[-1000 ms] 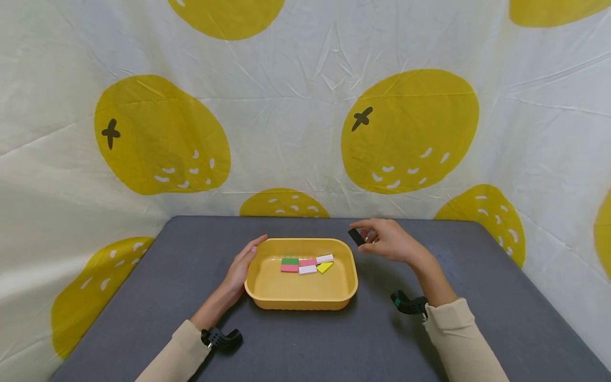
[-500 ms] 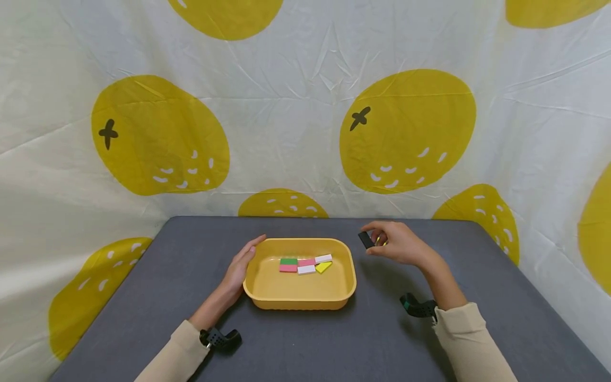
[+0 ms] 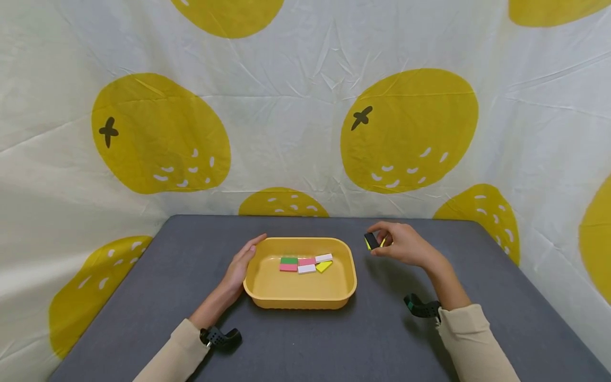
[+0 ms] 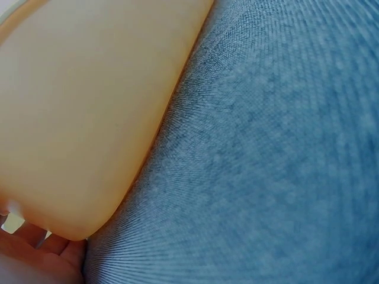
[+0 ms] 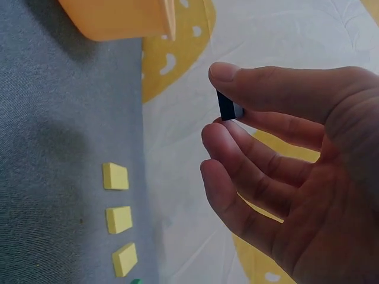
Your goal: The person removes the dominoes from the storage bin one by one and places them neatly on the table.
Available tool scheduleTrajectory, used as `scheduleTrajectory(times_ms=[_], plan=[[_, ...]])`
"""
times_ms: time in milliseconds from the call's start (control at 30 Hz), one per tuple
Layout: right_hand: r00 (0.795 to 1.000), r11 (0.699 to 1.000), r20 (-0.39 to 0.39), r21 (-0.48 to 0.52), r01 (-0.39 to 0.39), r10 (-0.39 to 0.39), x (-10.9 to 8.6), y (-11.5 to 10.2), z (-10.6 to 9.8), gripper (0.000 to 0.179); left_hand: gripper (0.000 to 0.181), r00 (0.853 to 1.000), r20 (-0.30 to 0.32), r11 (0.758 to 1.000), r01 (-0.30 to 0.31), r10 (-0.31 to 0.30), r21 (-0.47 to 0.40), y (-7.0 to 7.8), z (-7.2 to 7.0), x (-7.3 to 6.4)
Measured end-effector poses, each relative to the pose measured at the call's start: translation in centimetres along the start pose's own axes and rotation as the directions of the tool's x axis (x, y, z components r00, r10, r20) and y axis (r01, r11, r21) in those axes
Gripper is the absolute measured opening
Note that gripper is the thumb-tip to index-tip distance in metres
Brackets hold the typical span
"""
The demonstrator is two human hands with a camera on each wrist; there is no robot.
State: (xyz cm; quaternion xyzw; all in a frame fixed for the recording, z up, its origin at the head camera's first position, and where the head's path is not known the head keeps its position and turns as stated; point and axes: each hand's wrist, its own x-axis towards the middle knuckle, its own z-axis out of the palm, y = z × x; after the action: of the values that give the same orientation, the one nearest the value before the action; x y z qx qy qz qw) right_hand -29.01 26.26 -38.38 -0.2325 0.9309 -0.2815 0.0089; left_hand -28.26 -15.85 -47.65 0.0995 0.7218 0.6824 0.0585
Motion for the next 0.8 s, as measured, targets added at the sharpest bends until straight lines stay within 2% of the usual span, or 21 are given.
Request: scheduleTrajectory(times_ms=[200,467,800], plan=[[1.000,1.000,0.020,0.009,-0.013,0.013,0.1,0.6,0.2,0.048,0.048,1.000,0.007,1.000,0.009,-0.009,-0.012,0.2,0.1,0.0],[0.994,0.994,0.059,0.055,-0.091,0.088,0.2,2.0,0.8,0.048,0.049,1.000,0.008,1.000,0.001,-0.001,-0.003,0.1,0.1,0.1],[0.988,0.990,0.092,0.060,-0.129,0.124,0.6,3.2,1.7,0.049,0.049,1.000,0.011,1.000,-0.001,0.001,-0.010,0.1,0.1,0.1]])
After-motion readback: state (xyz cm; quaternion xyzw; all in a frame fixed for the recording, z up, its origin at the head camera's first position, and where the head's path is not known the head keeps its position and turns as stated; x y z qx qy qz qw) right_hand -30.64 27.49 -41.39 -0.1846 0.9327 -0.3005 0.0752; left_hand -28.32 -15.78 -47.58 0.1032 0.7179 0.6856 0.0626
